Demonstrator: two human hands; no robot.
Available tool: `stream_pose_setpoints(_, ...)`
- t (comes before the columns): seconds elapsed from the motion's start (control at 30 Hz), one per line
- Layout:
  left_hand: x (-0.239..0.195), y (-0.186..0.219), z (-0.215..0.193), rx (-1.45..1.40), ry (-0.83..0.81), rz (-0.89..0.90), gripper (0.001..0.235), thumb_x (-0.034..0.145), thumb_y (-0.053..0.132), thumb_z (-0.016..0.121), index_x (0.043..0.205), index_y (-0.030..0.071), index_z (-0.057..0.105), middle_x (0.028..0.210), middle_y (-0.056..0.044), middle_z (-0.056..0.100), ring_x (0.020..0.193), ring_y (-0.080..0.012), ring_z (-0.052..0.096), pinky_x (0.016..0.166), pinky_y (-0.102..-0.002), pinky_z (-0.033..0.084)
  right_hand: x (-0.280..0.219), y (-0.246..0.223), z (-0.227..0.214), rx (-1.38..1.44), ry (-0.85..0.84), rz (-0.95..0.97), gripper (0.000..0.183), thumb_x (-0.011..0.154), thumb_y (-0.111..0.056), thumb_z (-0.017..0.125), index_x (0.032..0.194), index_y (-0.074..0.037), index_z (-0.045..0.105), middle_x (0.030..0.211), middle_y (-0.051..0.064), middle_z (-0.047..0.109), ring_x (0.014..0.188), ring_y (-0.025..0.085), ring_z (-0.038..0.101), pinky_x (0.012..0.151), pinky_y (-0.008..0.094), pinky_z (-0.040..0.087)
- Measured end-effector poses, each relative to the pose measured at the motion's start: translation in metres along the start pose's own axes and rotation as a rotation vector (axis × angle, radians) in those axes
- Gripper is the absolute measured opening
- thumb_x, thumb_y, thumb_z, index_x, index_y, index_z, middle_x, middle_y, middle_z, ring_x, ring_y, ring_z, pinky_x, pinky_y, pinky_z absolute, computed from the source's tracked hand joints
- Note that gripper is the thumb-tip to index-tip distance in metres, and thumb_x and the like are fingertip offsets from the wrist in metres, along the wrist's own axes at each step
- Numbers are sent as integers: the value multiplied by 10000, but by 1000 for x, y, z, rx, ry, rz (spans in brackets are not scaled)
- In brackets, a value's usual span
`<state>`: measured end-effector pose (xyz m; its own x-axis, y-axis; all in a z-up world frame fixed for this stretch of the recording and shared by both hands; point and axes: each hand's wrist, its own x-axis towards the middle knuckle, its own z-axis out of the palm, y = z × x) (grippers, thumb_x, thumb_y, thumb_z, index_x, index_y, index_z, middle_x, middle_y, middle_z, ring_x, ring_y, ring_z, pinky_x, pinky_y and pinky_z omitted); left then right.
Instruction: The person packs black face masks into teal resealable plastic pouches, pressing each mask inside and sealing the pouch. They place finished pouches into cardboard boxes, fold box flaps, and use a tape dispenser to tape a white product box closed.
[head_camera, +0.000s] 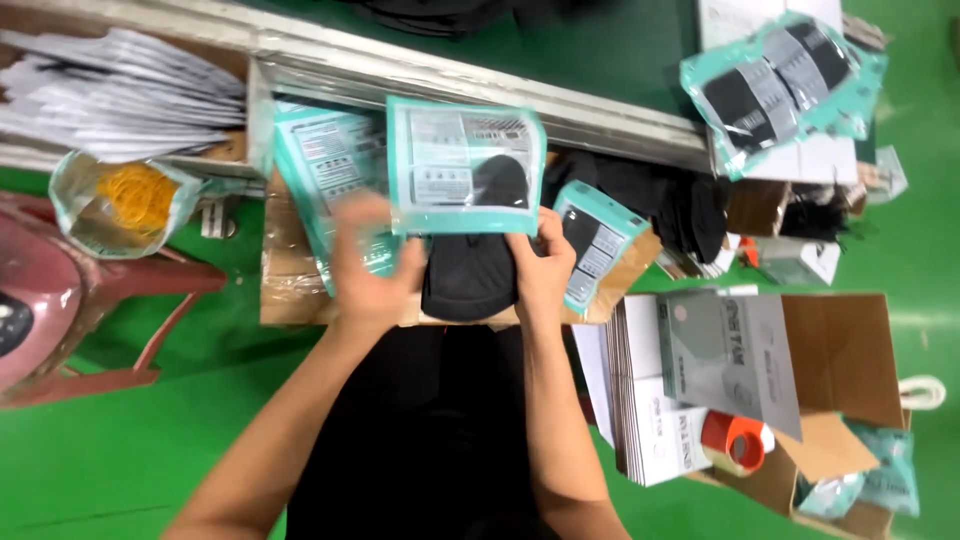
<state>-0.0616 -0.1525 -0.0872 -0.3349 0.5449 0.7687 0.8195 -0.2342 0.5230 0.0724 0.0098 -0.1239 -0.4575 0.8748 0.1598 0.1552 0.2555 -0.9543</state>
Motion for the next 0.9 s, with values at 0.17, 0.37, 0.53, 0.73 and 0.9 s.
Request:
stream_pose_setpoints(0.17,-62,-22,61,-985,306,-1235,251,957,159,681,1173,31,689,1103,-33,721,1003,-137,670,913,-275,554,-7,-9,-2,-201,-155,-248,671,824,-149,847,1388,-28,504,1293,65,557,1168,164,563,991,294,474)
stream_pose_setpoints(0.37,-18,17,74,-445,308,-1004,222,938,84,761,1108,-36,685,1073,-80,747,968,-147,698,892,-294,556,-32,9,-17,728,-115,180,409,1000,-32,734,1361,29,552,1311,97,594,1208,138,596,1079,280,475)
stream_pose_setpoints(0.53,-13,16,96,-604,284,-1122,263,918,84,782,1137,-26,689,1090,-72,724,955,-139,662,876,-301,535,-26,34,-62,679,-361,439,248,991,23,673,1235,53,635,1072,153,699,870,152,687,756,261,582)
stream_pose_setpoints(0.73,-14,34,162,-935,128,-1063,288,987,150,717,1208,-29,671,1147,-69,697,1048,-147,639,943,-324,514,-21,36,-62,1097,105,502,97,1029,-37,616,1043,58,624,990,159,735,822,184,748,734,297,629)
stream_pose_setpoints(0.9,-3,34,173,-861,123,-1065,372,981,186,656,1317,51,570,1303,-20,607,1198,-103,560,1034,-282,439,-17,26,-82,928,177,458,162,994,-35,598,1122,42,662,997,125,753,820,164,742,712,275,608)
